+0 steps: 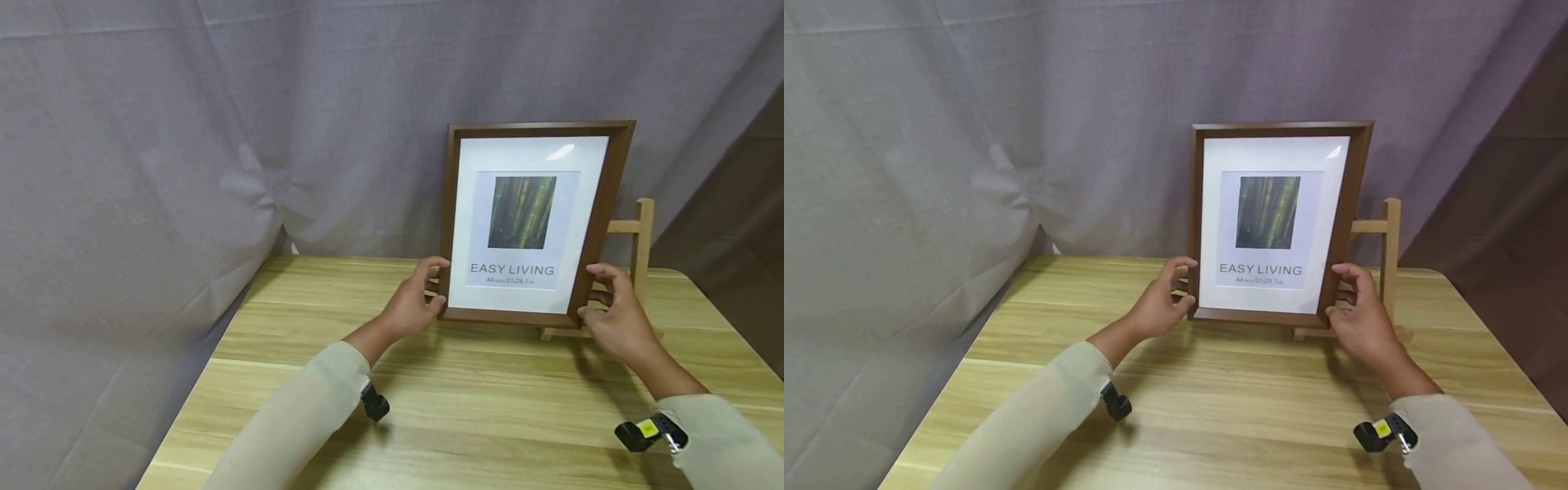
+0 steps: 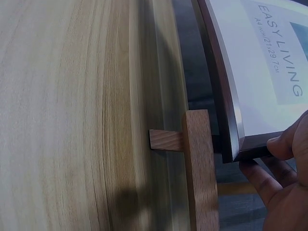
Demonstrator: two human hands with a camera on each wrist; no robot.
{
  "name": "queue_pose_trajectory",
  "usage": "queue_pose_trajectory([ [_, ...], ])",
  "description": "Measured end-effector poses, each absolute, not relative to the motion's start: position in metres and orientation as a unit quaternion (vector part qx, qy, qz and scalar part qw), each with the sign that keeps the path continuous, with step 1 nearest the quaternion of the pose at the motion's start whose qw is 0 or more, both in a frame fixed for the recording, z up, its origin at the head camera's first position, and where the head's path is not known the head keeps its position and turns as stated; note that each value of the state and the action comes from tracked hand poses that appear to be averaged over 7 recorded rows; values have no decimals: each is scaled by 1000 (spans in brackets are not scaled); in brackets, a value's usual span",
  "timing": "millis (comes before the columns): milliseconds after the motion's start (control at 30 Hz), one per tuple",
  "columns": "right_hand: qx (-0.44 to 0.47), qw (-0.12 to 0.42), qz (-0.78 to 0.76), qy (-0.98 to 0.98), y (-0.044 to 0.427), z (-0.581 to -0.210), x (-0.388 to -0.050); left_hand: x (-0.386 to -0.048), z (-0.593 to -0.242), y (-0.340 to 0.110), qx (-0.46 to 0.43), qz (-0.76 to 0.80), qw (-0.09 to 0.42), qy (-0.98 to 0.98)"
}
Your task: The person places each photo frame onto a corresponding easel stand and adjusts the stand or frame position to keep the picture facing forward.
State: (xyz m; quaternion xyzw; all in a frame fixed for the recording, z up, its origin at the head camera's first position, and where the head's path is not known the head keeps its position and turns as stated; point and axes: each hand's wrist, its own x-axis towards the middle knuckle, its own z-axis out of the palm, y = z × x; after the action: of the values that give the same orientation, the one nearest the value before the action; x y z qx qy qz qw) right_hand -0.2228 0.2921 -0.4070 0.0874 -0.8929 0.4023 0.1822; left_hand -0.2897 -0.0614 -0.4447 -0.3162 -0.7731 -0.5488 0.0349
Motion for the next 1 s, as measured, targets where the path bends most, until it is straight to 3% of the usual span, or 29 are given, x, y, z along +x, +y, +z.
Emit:
queue_pose_trajectory([
  [1000, 88, 197, 406, -888, 288, -408, -221, -289, -443, -64, -323, -535, 38, -780],
])
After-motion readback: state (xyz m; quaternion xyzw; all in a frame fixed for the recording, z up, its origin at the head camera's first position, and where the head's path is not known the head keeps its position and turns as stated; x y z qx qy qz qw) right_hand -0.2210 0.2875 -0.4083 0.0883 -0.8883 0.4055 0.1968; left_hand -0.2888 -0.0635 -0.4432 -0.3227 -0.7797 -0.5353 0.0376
